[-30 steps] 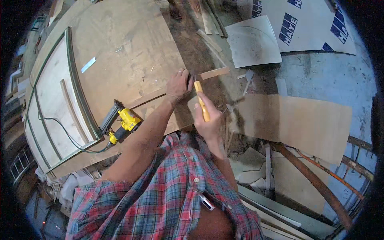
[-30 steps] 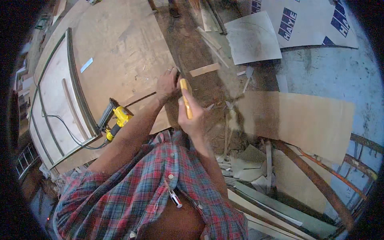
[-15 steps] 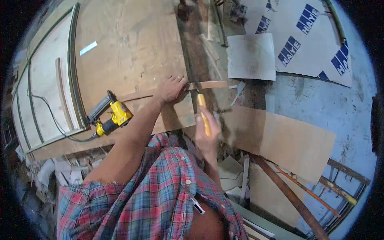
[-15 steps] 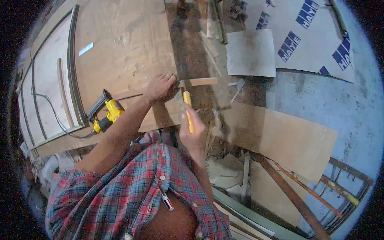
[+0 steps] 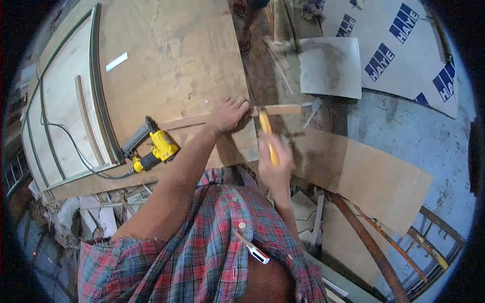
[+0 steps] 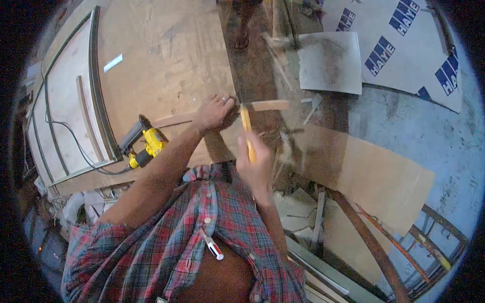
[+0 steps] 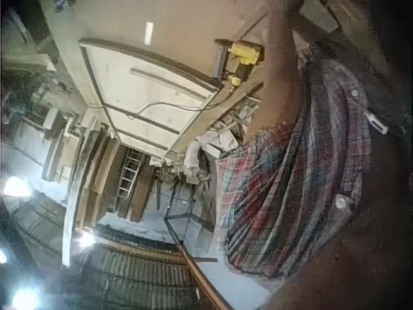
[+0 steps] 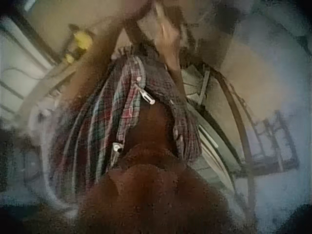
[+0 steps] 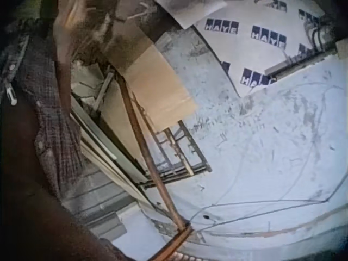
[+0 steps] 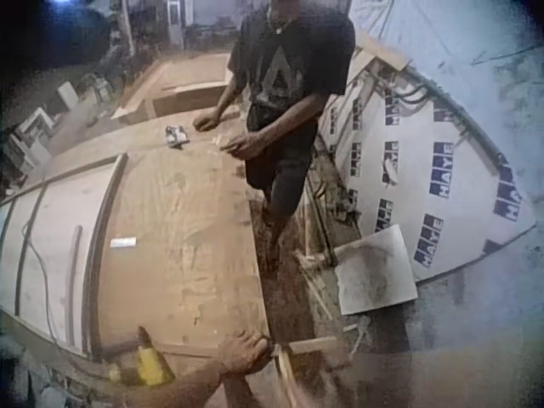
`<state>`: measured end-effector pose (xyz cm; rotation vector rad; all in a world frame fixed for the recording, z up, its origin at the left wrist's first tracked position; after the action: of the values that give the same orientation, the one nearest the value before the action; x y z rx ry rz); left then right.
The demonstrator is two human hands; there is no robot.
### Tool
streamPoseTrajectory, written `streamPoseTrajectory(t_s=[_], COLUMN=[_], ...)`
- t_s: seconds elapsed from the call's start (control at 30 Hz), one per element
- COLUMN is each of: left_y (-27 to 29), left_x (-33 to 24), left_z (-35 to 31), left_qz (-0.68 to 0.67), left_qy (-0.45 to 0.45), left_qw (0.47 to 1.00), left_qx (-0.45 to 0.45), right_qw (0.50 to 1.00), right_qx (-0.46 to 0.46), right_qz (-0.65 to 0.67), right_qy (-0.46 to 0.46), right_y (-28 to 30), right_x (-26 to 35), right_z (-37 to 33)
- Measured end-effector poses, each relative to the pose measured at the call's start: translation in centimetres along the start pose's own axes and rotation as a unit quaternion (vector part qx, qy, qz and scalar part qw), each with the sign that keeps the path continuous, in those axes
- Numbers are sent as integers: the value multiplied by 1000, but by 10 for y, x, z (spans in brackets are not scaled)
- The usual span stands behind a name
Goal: The person aligns wooden trim strips onto a large panel, uses a pneumatic nail gun to fasten them, and uses a hand saw to cut a trim strip to length.
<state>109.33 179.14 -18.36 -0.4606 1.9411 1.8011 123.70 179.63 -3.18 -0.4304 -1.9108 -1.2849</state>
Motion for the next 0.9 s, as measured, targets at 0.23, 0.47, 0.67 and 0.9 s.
streamPoseTrajectory(t_s=[0.23, 0.47, 0.67, 0.9], left_y=[0, 12, 9, 2], left_x=[1, 2, 4, 5], left_z=[-6, 0, 5, 4], left_qz=[-10, -18, -12, -9], left_qy=[-25, -27, 14, 16], left_qw=[997, 994, 1000, 999], left_qx=[-73, -101, -22, -44], right_qw=[994, 998, 998, 998], right_qx=[-1, -13, 17, -17], right_qz=[48, 37, 11, 52], right_qy=[-101, -46, -66, 23], right_y=[35, -14, 38, -18], right_x=[2, -42, 9, -18], right_z=[-43, 7, -56, 2])
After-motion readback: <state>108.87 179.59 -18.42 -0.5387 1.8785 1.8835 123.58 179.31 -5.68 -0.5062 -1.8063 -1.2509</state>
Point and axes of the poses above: each hand's wrist, its own z-axis towards the middle knuckle, its own y-axis out of the back of the hand, x = y × z, the point moved 7 cm from there along z, towards the middle knuckle, and after that the axes turned 6 degrees about -z, right-handed, at the moved point
